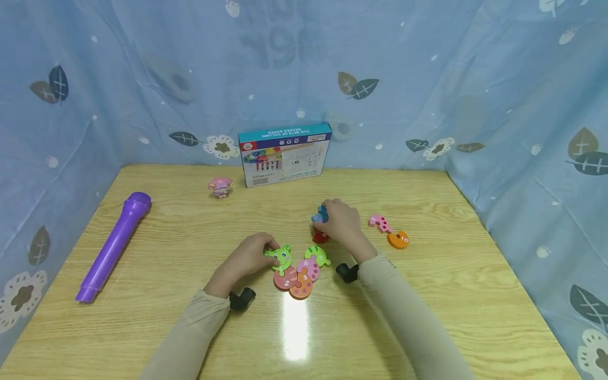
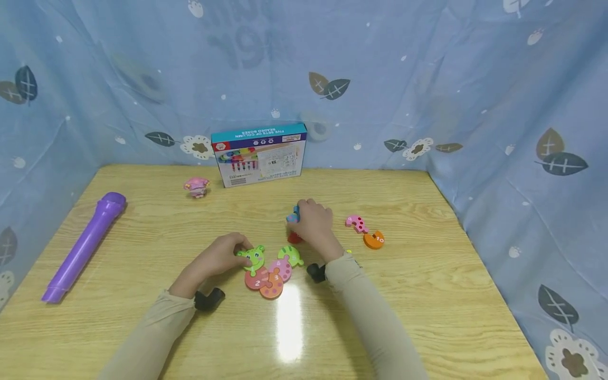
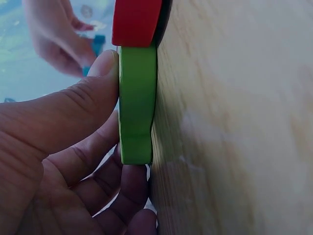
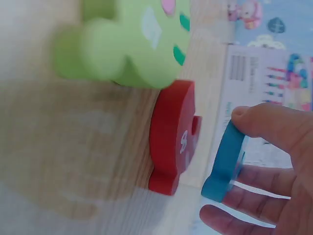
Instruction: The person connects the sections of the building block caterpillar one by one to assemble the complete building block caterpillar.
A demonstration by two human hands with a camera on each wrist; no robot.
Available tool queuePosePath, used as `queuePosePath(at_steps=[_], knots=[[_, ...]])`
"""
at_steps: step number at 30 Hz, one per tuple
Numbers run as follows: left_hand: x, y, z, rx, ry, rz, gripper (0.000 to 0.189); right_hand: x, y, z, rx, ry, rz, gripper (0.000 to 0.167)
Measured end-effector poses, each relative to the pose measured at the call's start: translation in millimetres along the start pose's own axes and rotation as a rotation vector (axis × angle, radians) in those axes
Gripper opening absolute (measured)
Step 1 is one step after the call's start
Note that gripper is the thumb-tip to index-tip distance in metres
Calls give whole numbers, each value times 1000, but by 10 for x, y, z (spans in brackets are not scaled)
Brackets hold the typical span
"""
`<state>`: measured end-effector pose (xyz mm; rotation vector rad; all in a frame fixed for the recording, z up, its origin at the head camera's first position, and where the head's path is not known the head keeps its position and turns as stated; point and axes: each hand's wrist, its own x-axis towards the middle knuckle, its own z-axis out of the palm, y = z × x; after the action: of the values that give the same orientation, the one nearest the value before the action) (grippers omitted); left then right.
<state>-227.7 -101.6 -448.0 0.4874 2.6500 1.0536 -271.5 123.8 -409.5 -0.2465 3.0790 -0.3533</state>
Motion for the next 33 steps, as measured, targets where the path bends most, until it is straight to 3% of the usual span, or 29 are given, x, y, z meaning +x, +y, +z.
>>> queuePosePath(at_steps=[9, 13, 23, 33], knots=[[-5, -29, 55, -11, -14, -1, 24, -738, 170, 35, 4, 49, -123, 52], [-9, -35, 70, -6, -5, 2, 23, -930, 181, 89, -16, 46, -164, 52], [-14, -29, 53, -10, -1, -5, 23, -1013, 166, 213, -45, 61, -162, 52], [-19, 5, 8, -2, 8, -7, 23, -1005, 98, 194, -72, 77, -130, 54]])
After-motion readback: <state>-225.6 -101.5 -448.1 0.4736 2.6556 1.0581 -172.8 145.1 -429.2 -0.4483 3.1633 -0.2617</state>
